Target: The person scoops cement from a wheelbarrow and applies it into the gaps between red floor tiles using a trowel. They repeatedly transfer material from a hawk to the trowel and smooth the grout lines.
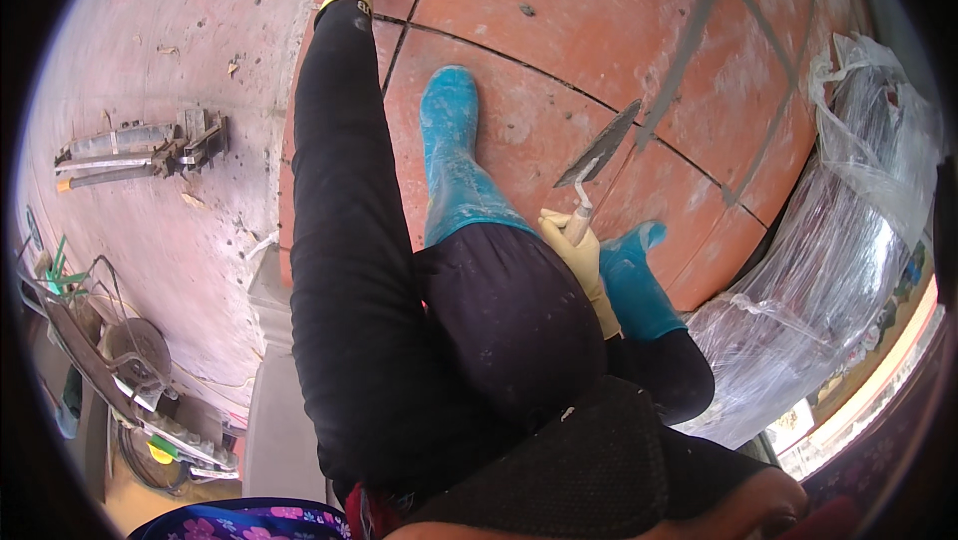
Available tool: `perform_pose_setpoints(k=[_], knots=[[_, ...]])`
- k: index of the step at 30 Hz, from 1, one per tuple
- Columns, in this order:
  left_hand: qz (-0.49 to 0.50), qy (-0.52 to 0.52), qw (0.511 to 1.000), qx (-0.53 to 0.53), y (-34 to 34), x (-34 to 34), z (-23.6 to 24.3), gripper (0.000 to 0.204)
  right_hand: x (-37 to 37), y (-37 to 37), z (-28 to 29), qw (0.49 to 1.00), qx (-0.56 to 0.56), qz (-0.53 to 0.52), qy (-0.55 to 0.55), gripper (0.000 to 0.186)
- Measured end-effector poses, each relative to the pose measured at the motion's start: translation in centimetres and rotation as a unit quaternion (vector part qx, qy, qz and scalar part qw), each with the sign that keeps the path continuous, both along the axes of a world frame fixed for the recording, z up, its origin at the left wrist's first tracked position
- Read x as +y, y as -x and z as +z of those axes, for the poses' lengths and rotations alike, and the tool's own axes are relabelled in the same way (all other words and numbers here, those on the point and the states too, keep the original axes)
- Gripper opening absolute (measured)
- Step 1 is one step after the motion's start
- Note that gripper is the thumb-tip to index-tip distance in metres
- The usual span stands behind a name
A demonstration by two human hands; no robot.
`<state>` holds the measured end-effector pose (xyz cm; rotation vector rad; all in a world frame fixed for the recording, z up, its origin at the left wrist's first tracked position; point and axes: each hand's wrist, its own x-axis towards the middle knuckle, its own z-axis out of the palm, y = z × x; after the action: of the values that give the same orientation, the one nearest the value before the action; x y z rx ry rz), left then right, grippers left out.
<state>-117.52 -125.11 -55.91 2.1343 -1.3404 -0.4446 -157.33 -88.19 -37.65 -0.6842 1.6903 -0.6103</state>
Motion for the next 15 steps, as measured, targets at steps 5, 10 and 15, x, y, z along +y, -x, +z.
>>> perform_pose_setpoints(k=[5,10,15], knots=[[0.023,-0.058,0.989,-0.134,3.3,2.5,1.1,0.131,2.2,0.7,-1.1,0.999,-0.031,0.021,-0.008,0.021],[0.038,0.023,0.996,-0.077,7.1,12.3,1.2,0.132,1.9,-0.1,-1.0,0.993,-0.093,-0.008,-0.076,0.021],[0.064,0.020,0.996,0.050,9.0,22.5,1.9,0.127,-1.9,-2.3,-0.5,0.998,-0.051,0.040,-0.022,0.016]])
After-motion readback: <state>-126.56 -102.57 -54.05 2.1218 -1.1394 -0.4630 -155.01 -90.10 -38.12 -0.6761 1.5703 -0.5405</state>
